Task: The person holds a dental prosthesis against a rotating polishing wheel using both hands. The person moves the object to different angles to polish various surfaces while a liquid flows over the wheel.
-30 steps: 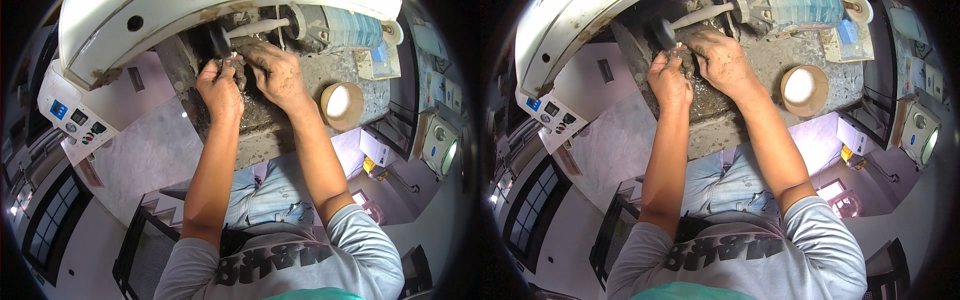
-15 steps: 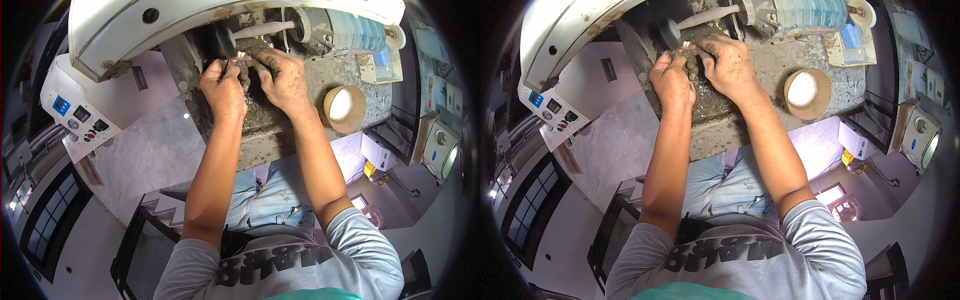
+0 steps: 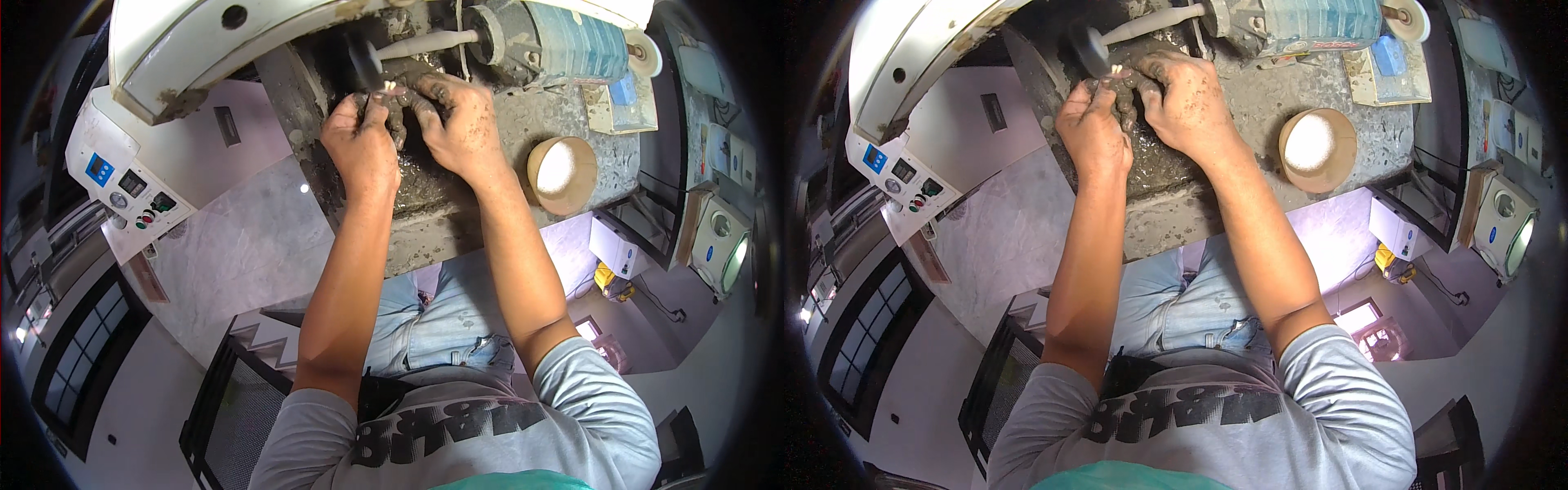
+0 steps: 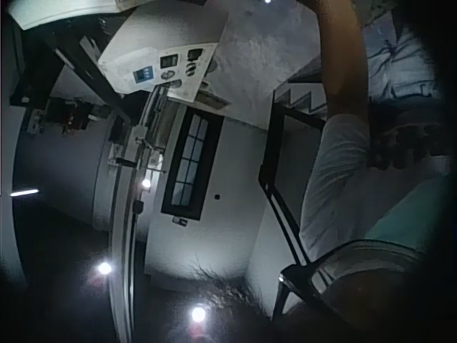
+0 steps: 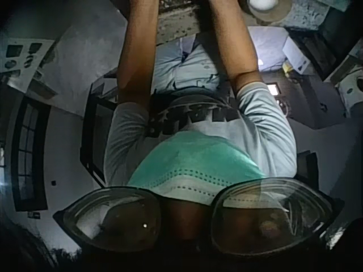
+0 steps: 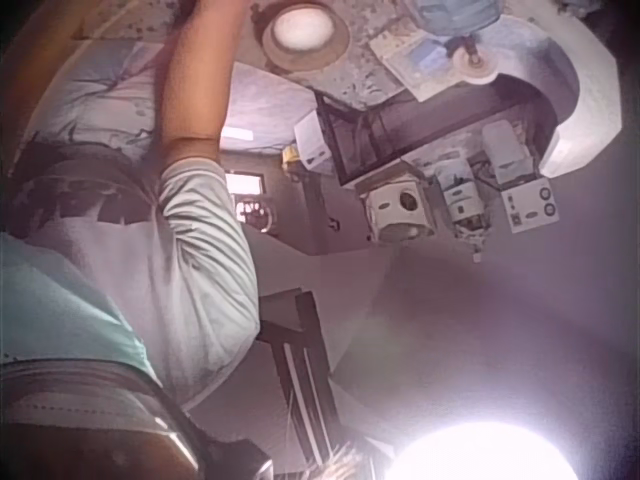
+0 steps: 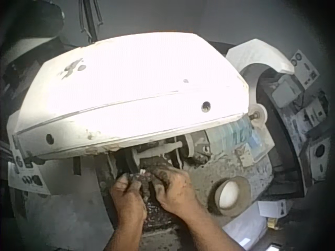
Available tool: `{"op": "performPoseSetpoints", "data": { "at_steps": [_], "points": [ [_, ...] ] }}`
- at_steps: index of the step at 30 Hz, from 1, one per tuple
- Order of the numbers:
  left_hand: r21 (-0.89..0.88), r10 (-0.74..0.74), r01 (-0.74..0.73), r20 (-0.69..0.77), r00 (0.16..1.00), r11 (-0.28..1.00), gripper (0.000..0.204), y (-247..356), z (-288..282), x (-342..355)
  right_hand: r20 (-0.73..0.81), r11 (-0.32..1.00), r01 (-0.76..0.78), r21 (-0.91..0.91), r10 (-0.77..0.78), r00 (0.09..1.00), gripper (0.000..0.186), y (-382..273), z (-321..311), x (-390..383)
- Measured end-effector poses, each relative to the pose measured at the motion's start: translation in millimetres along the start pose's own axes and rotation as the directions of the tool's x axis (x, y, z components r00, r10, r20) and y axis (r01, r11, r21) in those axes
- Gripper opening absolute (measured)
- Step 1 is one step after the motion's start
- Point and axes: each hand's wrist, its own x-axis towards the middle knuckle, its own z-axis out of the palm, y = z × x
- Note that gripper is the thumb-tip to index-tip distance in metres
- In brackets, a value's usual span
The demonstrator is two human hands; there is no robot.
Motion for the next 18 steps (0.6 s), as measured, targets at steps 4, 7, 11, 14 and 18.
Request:
{"op": "performPoseSetpoints", "data": {
  "at_steps": [4,7,11,14,18],
  "points": [
    [0.015,0.001,-0.001,-0.002,1.000,1.000,0.014,-1.0,0.9,6.9,0.008,1.000,0.021,-0.004,-0.021,1.000,0.020,-0.2,1.2,7.4],
    [-0.069,0.006,-0.012,-0.091,0.996,0.998,0.015,-2.4,4.2,14.4,0.048,0.995,0.021,-0.095,-0.016,0.999,0.020,-3.3,5.1,12.7],
    [-0.084,-0.068,0.060,-0.099,0.993,0.995,0.015,-0.6,1.6,12.0,0.058,0.999,-0.036,-0.032,0.038,0.998,0.021,-2.3,6.6,8.6],
    [-0.075,-0.013,0.010,-0.035,0.999,0.997,0.014,-1.0,0.3,3.7,0.020,1.000,0.000,-0.014,0.000,1.000,0.021,1.0,3.8,0.7],
    [-0.049,0.000,-0.002,-0.051,0.999,0.999,0.012,0.2,3.3,6.6,0.022,0.998,-0.056,-0.014,0.056,0.998,0.021,-2.7,5.0,2.3]
  ]
}}
